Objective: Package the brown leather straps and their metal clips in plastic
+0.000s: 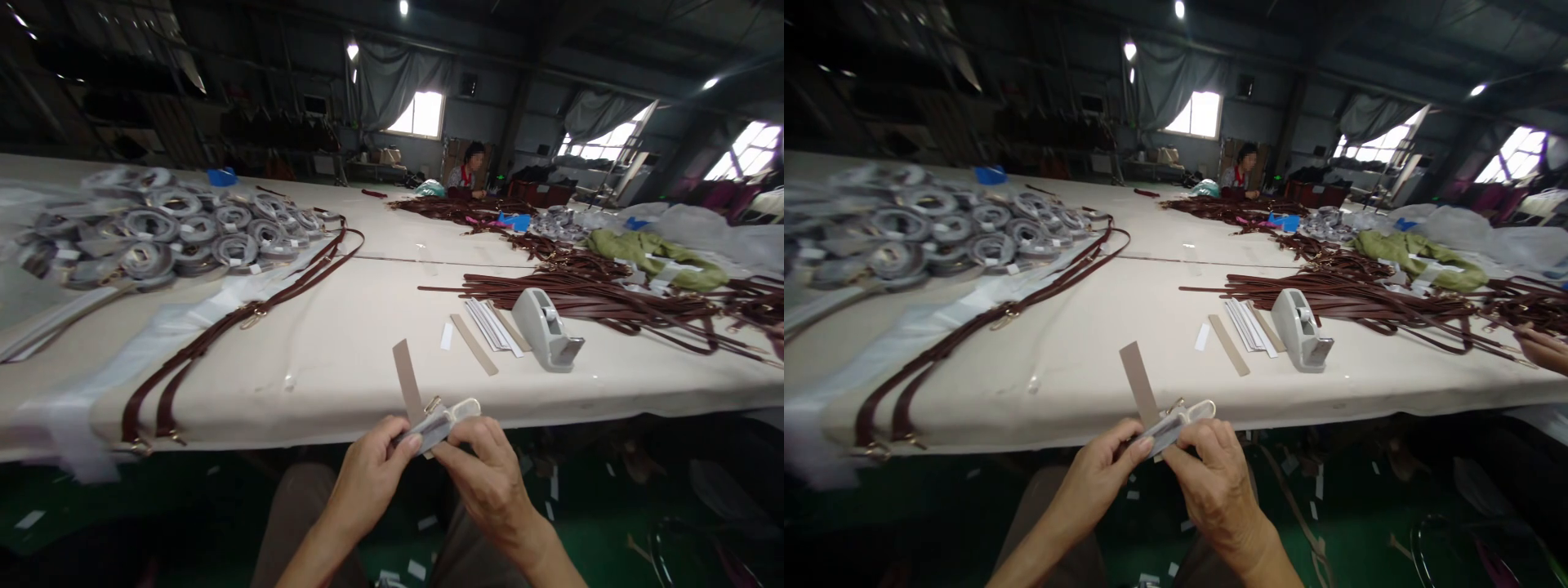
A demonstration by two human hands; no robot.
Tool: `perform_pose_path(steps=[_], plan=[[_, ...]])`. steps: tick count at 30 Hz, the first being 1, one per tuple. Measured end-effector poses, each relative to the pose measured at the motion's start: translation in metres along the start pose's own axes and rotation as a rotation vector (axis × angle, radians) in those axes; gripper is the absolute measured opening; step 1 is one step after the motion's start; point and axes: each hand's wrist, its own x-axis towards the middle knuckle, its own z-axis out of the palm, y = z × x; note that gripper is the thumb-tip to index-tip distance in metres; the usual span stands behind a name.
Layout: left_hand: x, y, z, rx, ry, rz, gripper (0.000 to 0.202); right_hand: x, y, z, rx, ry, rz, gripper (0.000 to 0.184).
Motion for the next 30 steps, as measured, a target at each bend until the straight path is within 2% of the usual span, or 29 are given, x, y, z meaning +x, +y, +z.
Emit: perform_pose_path(steps=[2, 4, 6, 8, 12, 14, 20, 24, 26, 28, 30], plan=[[-0.003, 0.005, 0.000, 0.135, 0.015, 0.081, 0.027, 0.004, 0.001, -0.006, -0.118, -0.006, -0.079, 0.026], [-0.006, 0.008, 0.000, 0.210, 0.014, 0.111, 0.025, 0.006, 0.003, -0.007, -0.110, -0.054, -0.068, 0.023], [-0.008, 0.009, 0.000, 0.240, 0.011, 0.117, 0.024, 0.006, 0.005, -0.007, -0.029, -0.134, 0.005, 0.020], [-0.009, 0.006, 0.001, 0.181, -0.023, 0.091, 0.025, 0.006, 0.007, -0.005, 0.063, -0.207, 0.077, 0.015], [-0.014, -0.004, 0.007, -0.113, -0.196, -0.122, 0.034, 0.008, 0.008, -0.002, 0.212, -0.273, 0.174, 0.009], [-0.017, -0.009, 0.010, -0.181, -0.216, -0.176, 0.036, 0.009, 0.008, -0.001, 0.274, -0.309, 0.241, 0.011], [-0.023, -0.015, 0.010, -0.217, -0.189, -0.097, 0.029, 0.007, 0.008, 0.002, 0.401, -0.379, 0.445, 0.016], [-0.025, -0.017, 0.008, -0.173, -0.190, -0.068, 0.024, 0.005, 0.008, 0.007, 0.532, -0.398, 0.710, 0.019], [-0.026, -0.017, 0.007, -0.154, -0.210, -0.061, 0.023, 0.005, 0.008, 0.010, 0.689, -0.378, 0.830, 0.028], [-0.028, -0.018, 0.006, -0.151, -0.218, -0.059, 0.022, 0.004, 0.008, 0.012, 0.839, -0.389, 0.877, 0.034], [-0.028, -0.018, 0.006, -0.169, -0.210, -0.071, 0.022, 0.004, 0.007, 0.013, 0.877, -0.403, 0.850, 0.023]])
